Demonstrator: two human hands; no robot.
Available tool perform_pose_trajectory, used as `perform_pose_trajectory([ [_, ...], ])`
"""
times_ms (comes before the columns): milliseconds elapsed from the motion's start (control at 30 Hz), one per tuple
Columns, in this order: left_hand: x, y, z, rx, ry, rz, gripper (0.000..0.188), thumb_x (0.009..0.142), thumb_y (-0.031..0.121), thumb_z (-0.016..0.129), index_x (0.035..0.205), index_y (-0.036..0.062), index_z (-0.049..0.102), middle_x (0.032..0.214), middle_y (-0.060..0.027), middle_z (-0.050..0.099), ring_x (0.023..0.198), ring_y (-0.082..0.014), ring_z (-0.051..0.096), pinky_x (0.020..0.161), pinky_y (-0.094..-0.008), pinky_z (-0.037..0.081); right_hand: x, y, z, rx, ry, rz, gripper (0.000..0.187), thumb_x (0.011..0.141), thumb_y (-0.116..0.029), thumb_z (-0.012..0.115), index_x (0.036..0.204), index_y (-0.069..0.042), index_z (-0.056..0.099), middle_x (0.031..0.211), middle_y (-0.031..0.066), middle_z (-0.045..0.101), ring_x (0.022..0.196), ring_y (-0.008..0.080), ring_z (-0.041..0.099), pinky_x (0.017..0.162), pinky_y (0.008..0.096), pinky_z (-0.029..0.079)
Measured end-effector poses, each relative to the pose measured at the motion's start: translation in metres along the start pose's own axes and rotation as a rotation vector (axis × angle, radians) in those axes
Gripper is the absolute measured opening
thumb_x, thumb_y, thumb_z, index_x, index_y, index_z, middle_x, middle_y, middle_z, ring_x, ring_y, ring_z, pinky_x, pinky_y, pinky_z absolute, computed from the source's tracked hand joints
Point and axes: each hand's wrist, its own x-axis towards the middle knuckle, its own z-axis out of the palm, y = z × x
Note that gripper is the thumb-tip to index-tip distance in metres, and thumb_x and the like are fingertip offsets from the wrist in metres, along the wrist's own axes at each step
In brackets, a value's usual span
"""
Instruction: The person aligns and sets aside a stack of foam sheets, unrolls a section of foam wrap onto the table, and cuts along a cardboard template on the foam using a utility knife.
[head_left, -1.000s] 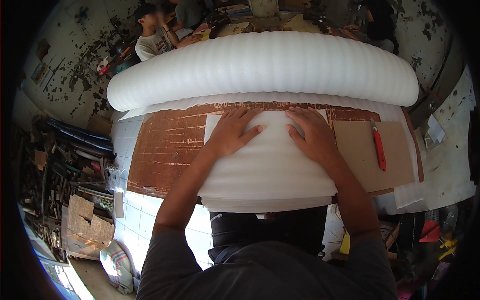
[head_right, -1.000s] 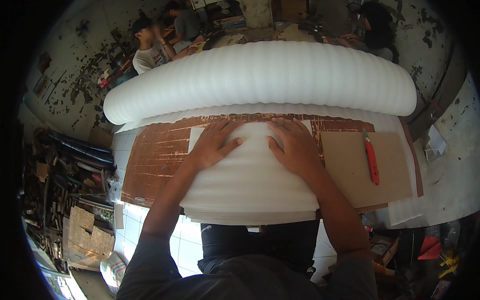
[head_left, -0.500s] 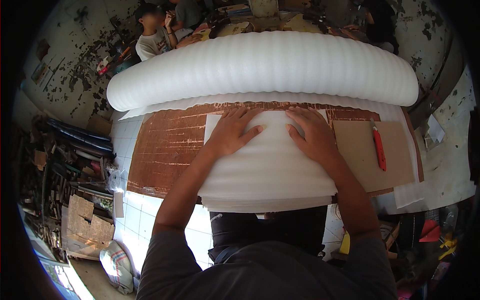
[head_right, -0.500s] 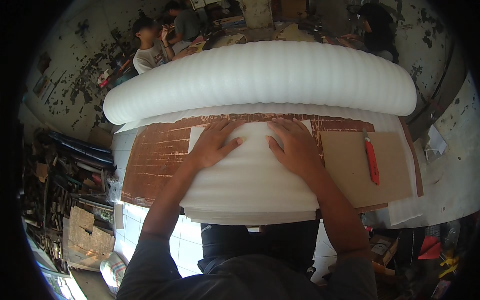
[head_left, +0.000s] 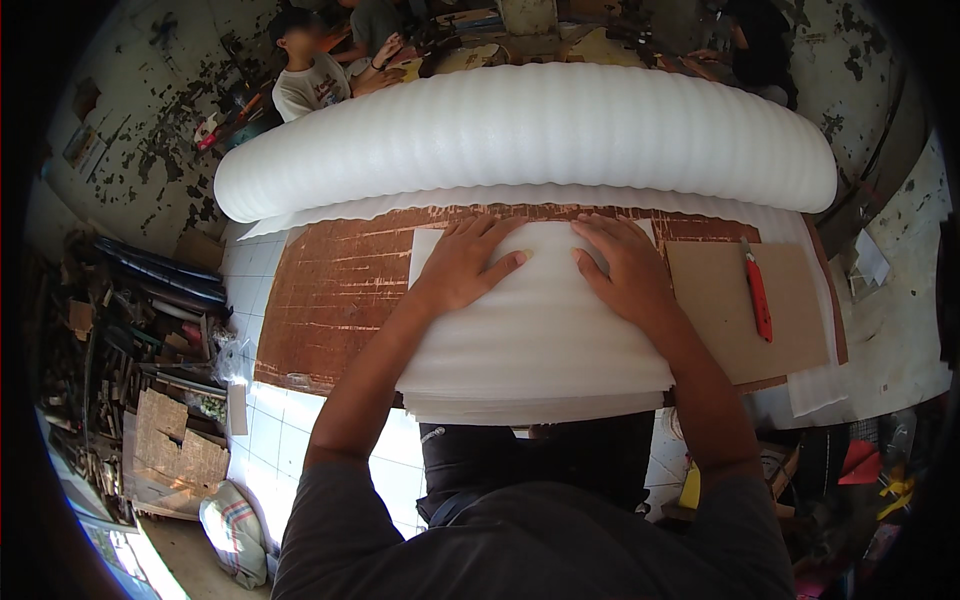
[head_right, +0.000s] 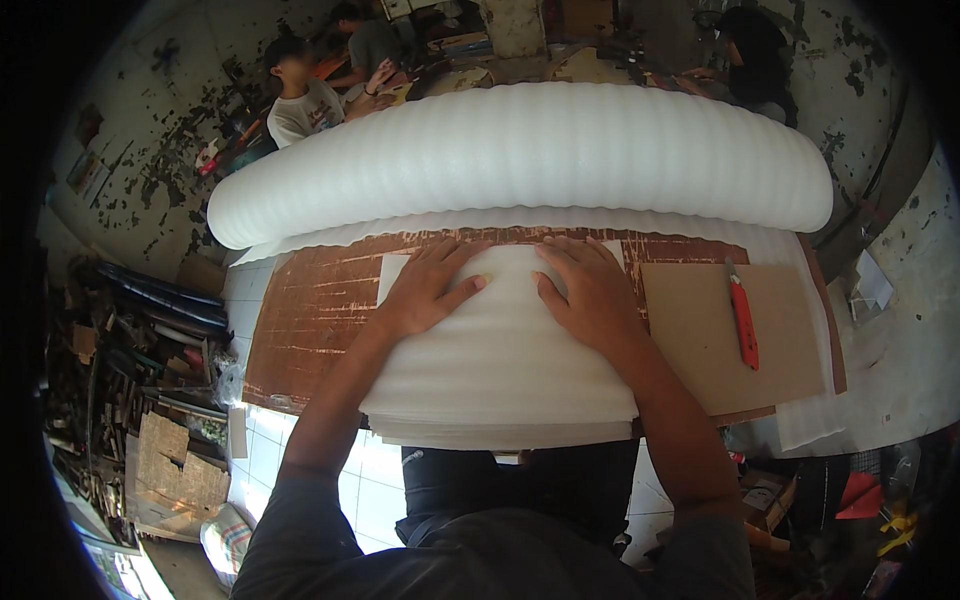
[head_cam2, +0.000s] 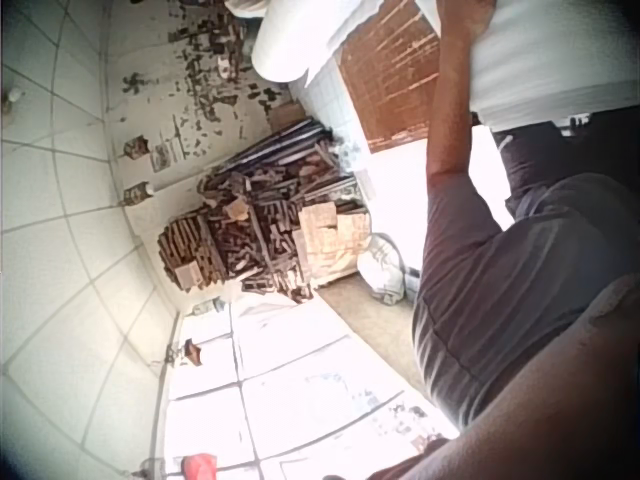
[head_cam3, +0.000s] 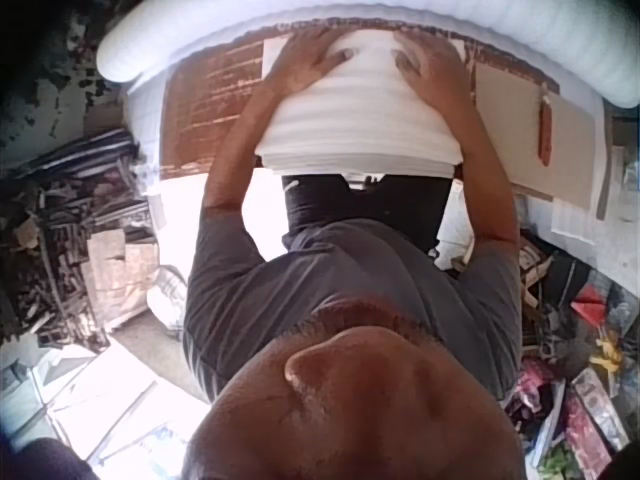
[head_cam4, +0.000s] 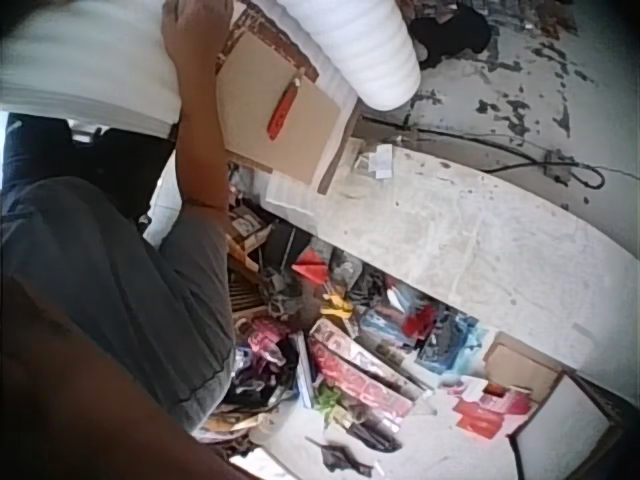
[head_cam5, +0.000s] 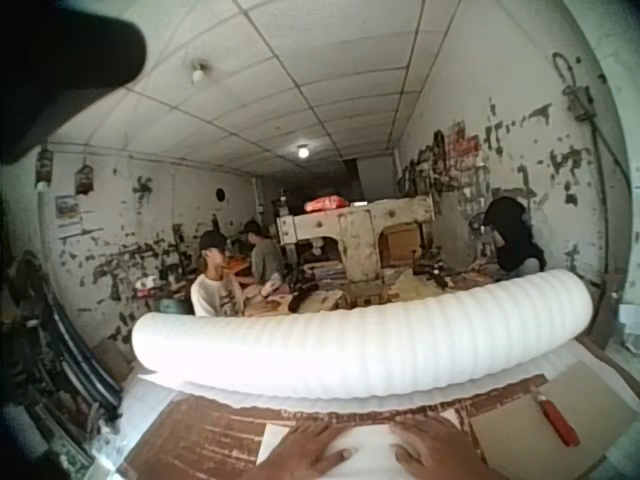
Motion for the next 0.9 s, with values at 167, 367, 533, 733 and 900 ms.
perform_pose_trajectory([
  [167,0.0008,-0.0006,0.0008,-0.004,-0.007,-0.004,0.061,0.107,0.049,0.057,0.156,0.0121,0.055,0.135,-0.0188,0.062,0.132,-0.0386,0.056,0.115,-0.0504,0.042,0.0000,-0.0010,-0.0002,-0.003,-0.007,0.013,0.039,0.102,-0.026,0.070,0.136,-0.007,0.070,0.142,0.0151,0.068,0.136,0.0357,0.060,0.116,0.0472,0.047],
  [367,0.0009,0.0004,-0.0003,0.001,0.002,0.005,0.061,0.107,0.048,0.057,0.156,0.0122,0.055,0.134,-0.0188,0.062,0.131,-0.0386,0.057,0.115,-0.0503,0.042,0.0002,0.0000,0.0004,0.007,0.004,0.002,0.039,0.102,-0.026,0.070,0.136,-0.007,0.070,0.142,0.0157,0.069,0.135,0.0360,0.061,0.116,0.0476,0.047],
  [533,0.0007,0.0006,-0.0005,-0.004,0.003,0.003,0.061,0.107,0.048,0.057,0.156,0.0121,0.055,0.135,-0.0190,0.062,0.132,-0.0390,0.057,0.115,-0.0508,0.041,0.0007,-0.0015,-0.0011,0.003,0.001,0.001,0.039,0.102,-0.026,0.070,0.136,-0.006,0.071,0.141,0.0157,0.069,0.135,0.0358,0.061,0.116,0.0476,0.047],
  [733,0.0003,-0.0006,0.0001,-0.013,0.006,0.006,0.062,0.107,0.049,0.057,0.157,0.0121,0.054,0.134,-0.0189,0.062,0.132,-0.0391,0.056,0.115,-0.0510,0.041,0.0001,-0.0008,0.0002,0.005,0.003,0.003,0.040,0.102,-0.026,0.070,0.136,-0.007,0.070,0.141,0.0151,0.069,0.135,0.0350,0.061,0.116,0.0473,0.048],
  [900,0.0014,0.0012,-0.0011,-0.017,-0.004,-0.001,0.062,0.107,0.049,0.057,0.157,0.0119,0.054,0.133,-0.0185,0.062,0.130,-0.0384,0.057,0.114,-0.0509,0.042,0.0006,-0.0019,-0.0012,0.005,-0.010,0.011,0.040,0.103,-0.028,0.068,0.137,-0.006,0.070,0.142,0.0159,0.069,0.137,0.0329,0.061,0.120,0.0475,0.043],
])
